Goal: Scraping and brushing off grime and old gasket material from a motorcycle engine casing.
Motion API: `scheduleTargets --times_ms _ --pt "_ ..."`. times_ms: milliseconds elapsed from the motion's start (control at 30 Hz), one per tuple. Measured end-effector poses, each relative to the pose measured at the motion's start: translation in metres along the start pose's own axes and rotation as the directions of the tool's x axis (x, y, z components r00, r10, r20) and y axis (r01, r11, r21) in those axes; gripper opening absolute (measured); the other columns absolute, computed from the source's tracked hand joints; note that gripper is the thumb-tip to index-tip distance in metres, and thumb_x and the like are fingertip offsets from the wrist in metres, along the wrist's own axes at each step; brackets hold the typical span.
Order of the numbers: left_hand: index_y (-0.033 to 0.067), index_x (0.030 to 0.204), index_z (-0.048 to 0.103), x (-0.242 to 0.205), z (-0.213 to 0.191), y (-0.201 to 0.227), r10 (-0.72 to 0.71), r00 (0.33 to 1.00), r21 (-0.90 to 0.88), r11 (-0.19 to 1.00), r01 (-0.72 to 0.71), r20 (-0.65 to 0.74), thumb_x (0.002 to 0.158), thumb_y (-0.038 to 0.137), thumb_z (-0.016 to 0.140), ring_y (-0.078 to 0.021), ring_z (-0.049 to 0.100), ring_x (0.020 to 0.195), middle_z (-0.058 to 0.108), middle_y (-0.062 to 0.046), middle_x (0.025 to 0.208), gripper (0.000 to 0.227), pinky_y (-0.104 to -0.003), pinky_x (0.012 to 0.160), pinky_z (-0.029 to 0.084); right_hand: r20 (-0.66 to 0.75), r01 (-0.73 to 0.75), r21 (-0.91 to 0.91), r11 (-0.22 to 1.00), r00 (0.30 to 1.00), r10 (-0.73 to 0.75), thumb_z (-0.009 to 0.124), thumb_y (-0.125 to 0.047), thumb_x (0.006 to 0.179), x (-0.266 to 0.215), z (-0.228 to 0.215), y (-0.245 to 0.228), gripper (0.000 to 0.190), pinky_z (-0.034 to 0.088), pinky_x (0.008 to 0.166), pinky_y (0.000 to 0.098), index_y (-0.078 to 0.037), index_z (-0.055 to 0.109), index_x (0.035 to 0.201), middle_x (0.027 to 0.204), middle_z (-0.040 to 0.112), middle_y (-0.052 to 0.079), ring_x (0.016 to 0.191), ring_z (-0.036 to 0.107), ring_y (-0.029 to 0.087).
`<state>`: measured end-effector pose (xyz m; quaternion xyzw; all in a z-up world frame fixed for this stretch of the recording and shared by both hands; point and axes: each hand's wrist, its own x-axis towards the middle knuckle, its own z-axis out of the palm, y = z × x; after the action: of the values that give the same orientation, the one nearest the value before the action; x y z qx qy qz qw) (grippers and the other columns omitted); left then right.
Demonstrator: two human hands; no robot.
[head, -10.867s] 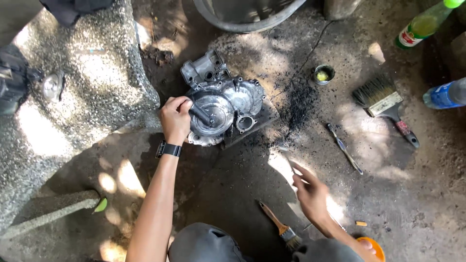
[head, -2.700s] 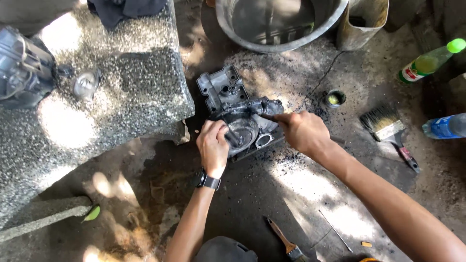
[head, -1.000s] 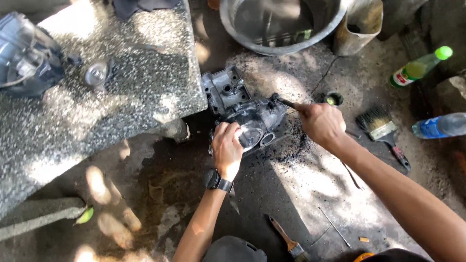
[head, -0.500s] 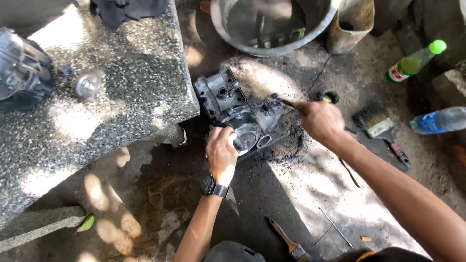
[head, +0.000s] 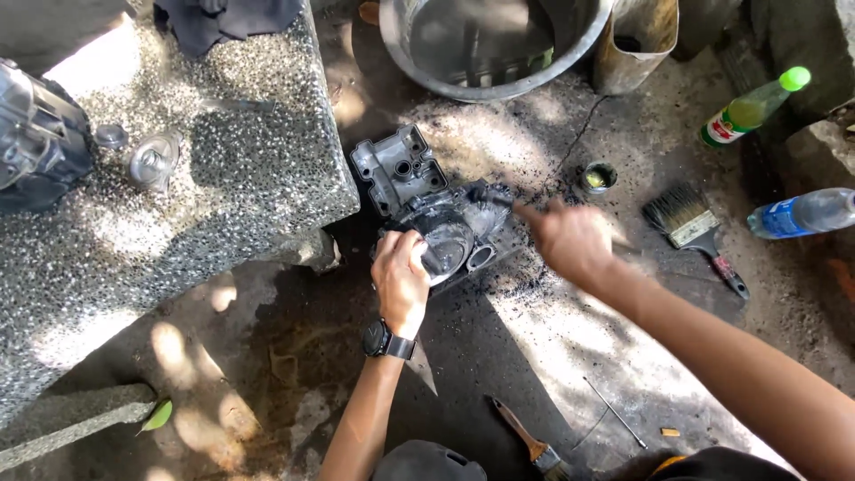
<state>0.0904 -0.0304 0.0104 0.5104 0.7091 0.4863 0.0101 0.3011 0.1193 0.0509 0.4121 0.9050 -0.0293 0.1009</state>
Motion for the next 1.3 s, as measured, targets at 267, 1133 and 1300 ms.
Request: scheduleTargets --times_ms 267,1133,1300 --pt "0.0032 0.097 0.067 -0.003 0.003 -0.007 -0.001 1.0 0.011 1.0 0.001 0.01 0.092 0.001 0.061 -0.035 0.062 0.088 0.062 -0.013 0.089 0.008 -0.045 0.078 0.049 -0.26 0.032 0.157 0.987 0.966 0.01 0.048 -0.027 0.107 -0.005 -0.02 -0.006 0.033 0.034 0.029 0.0305 -0.028 0.066 0.135 0.072 0.061 0.01 0.04 0.041 0.015" --pt "0.0039 0.097 0.066 -0.002 0.005 -0.007 0.007 1.0 -0.011 1.0 -0.007 -0.027 0.083 -0.01 0.061 -0.0307 0.065 0.085 0.064 -0.01 0.088 0.02 -0.04 0.077 0.052 -0.352 0.258 0.023 0.966 0.906 -0.234 0.055 -0.006 0.095 -0.006 0.018 -0.026 0.039 0.055 0.04 0.0312 -0.018 0.067 0.13 0.109 0.067 0.015 0.076 0.068 0.022" --pt "0.0035 0.096 0.066 0.007 0.0 0.0 -0.005 1.0 -0.032 0.999 0.004 -0.02 0.086 -0.01 0.064 -0.0312 0.063 0.085 0.064 -0.012 0.089 0.017 -0.04 0.075 0.051 -0.536 0.351 0.017 0.936 0.794 -0.287 0.057 -0.007 0.092 -0.008 0.024 -0.021 0.042 0.056 0.052 0.0359 -0.017 0.067 0.131 0.1 0.062 0.008 0.076 0.066 0.023"
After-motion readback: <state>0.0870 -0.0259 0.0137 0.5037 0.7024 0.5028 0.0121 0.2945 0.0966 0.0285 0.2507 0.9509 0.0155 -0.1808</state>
